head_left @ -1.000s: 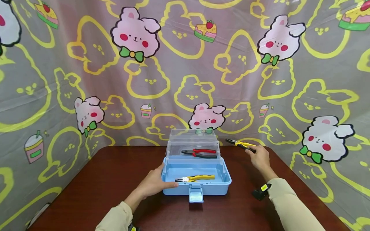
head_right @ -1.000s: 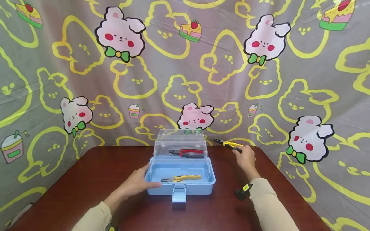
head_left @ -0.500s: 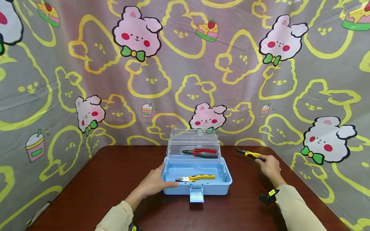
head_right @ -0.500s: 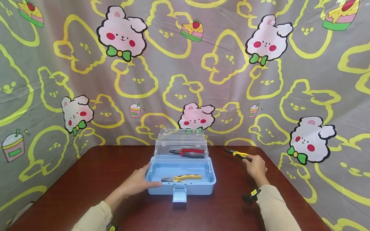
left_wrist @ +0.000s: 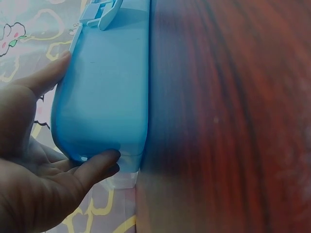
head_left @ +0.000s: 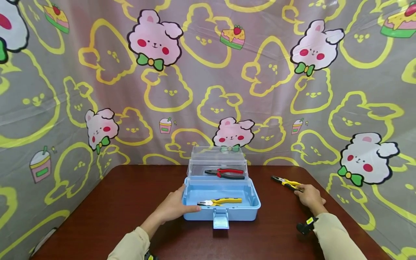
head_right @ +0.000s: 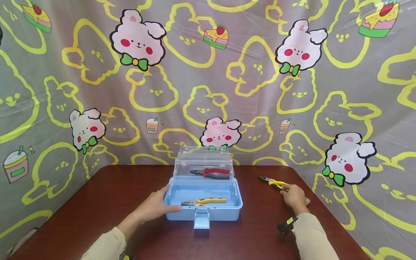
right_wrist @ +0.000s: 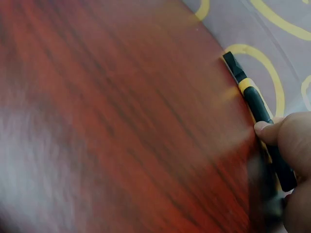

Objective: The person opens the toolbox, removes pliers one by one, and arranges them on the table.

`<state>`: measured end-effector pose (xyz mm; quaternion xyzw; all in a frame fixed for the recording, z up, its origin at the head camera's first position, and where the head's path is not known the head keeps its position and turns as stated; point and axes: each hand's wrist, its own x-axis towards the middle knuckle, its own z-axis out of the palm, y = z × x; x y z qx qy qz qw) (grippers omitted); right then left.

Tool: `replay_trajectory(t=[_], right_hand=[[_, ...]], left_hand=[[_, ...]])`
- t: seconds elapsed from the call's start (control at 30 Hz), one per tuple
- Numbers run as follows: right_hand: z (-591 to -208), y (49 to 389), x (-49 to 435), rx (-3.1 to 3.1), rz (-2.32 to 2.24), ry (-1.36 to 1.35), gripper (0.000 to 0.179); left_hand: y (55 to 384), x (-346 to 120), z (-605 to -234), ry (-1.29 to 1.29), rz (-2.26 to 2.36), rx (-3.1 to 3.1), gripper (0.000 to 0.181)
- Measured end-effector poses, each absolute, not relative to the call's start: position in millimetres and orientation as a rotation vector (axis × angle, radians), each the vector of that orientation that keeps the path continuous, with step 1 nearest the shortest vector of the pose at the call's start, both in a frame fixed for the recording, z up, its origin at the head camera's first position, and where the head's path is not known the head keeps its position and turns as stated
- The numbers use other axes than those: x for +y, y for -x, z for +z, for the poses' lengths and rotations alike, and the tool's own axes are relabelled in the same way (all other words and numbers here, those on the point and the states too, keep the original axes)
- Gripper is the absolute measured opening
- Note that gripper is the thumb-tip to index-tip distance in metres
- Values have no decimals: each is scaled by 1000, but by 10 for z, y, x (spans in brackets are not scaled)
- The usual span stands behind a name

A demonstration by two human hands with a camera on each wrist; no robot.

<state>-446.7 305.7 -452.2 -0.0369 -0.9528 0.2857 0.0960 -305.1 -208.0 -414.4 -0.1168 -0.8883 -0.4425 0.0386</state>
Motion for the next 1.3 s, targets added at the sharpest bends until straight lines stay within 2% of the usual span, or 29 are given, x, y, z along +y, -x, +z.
replay_trajectory(t=[0.43,0.67,0.83,1.3], right_hand=[[-4480,4500,3078,-2880,797,68,36],[-4404,4499,3079,-2856,891,80,44],[-4323,4488,3047,-2813,956,78,43],[-4178,4467,2850,-2723,907,-183,43]], left_hand=[[3032,-2069,-4116,298,-1359,-2732,117],[3072,-2072,-4131,263,-1356,-2752,116],[3074,-2064,-4136,257,-1367,-2749,118],[3047,-2045,-4147,243,-1375,-2743,116]])
